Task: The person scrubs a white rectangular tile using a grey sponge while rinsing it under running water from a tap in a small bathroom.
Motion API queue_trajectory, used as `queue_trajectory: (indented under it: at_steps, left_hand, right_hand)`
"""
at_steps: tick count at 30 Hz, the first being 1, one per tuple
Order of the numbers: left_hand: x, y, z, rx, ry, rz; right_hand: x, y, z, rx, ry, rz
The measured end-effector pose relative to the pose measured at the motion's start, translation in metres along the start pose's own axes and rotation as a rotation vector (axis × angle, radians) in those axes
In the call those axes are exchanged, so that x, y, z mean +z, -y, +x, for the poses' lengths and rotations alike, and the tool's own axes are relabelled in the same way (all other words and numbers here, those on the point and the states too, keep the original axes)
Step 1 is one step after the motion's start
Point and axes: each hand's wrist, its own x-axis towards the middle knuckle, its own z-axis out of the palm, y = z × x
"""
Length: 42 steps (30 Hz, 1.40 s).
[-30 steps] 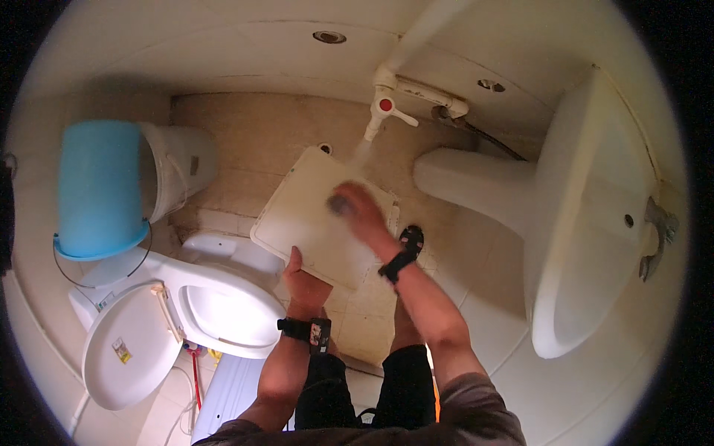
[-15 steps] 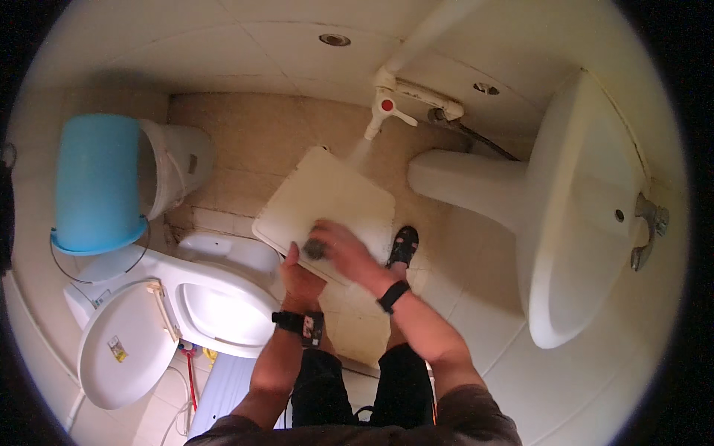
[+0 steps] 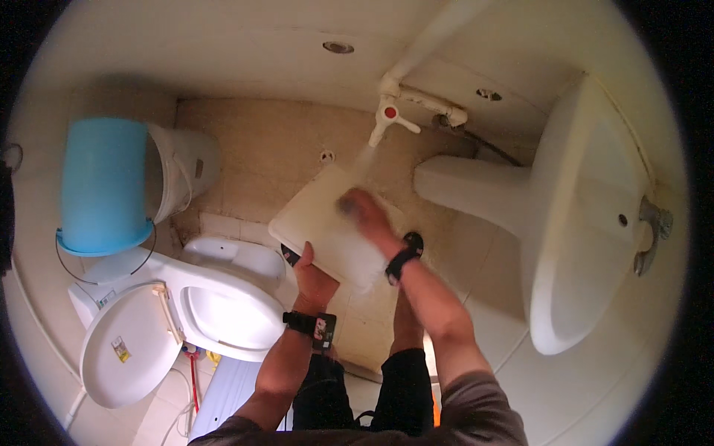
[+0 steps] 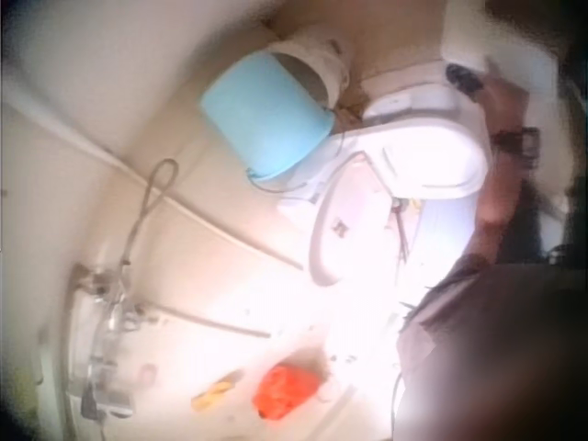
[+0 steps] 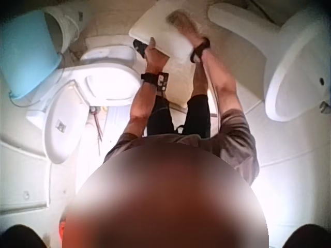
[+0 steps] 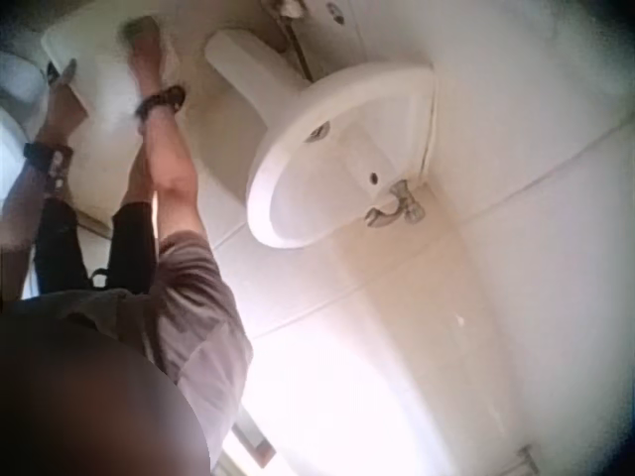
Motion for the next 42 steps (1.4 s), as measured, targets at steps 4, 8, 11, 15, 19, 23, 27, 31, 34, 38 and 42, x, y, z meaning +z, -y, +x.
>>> queue_trajectory:
  at_steps: [4, 8, 11, 15, 19, 23, 27, 31, 34, 38, 42]
  left_hand:
    - [-0.017, -0.013, 0.002, -0.014, 0.026, 0.003]
    - [0.007, -0.007, 0.002, -0.02, 0.0, 0.003]
    - [0.003, -0.017, 0.008, 0.061, 0.032, 0.042]
    - [-0.01, -0.029, 0.012, 0.132, 0.014, 0.054]
    - [0.01, -0.013, 0.013, 0.091, 0.05, -0.005]
    - [-0.001, -0.025, 0.018, 0.28, -0.06, 0.096]
    - [0.005, -0.031, 0.008, 0.154, 0.026, 0.0]
    - [0.02, -0.01, 0.003, 0.1, -0.029, 0.031]
    - [-0.007, -0.027, 0.004, 0.154, -0.045, 0.06]
    - [-0.004, -0.024, -0.012, 0.134, -0.033, 0.138]
    - [0.009, -0.006, -0.014, 0.023, -0.088, 0.05]
  right_hand:
    - [0.043, 0.024, -0.049, -0.357, 0.144, -0.176]
    - [-0.022, 0.011, 0.004, -0.146, -0.14, -0.167]
    - [-0.009, 0.008, -0.016, -0.162, 0.002, -0.148]
    - [0.019, 0.041, -0.077, -0.275, 0.211, -0.202]
    - [-0.026, -0.032, -0.026, -0.244, -0.135, -0.24]
    - [0.019, -0.008, -0.059, -0.281, -0.074, -0.172]
    - [0.009, 0.015, -0.075, -0.432, -0.005, -0.369]
    - [-0.039, -0.037, -0.016, -0.23, -0.326, -0.229]
    - [0.005, 0.003, -0.052, -0.375, -0.082, -0.179]
    - [0.019, 0.049, -0.078, -0.529, 0.053, -0.155]
    - [-0.038, -0.023, -0.019, -0.087, -0.053, -0.345]
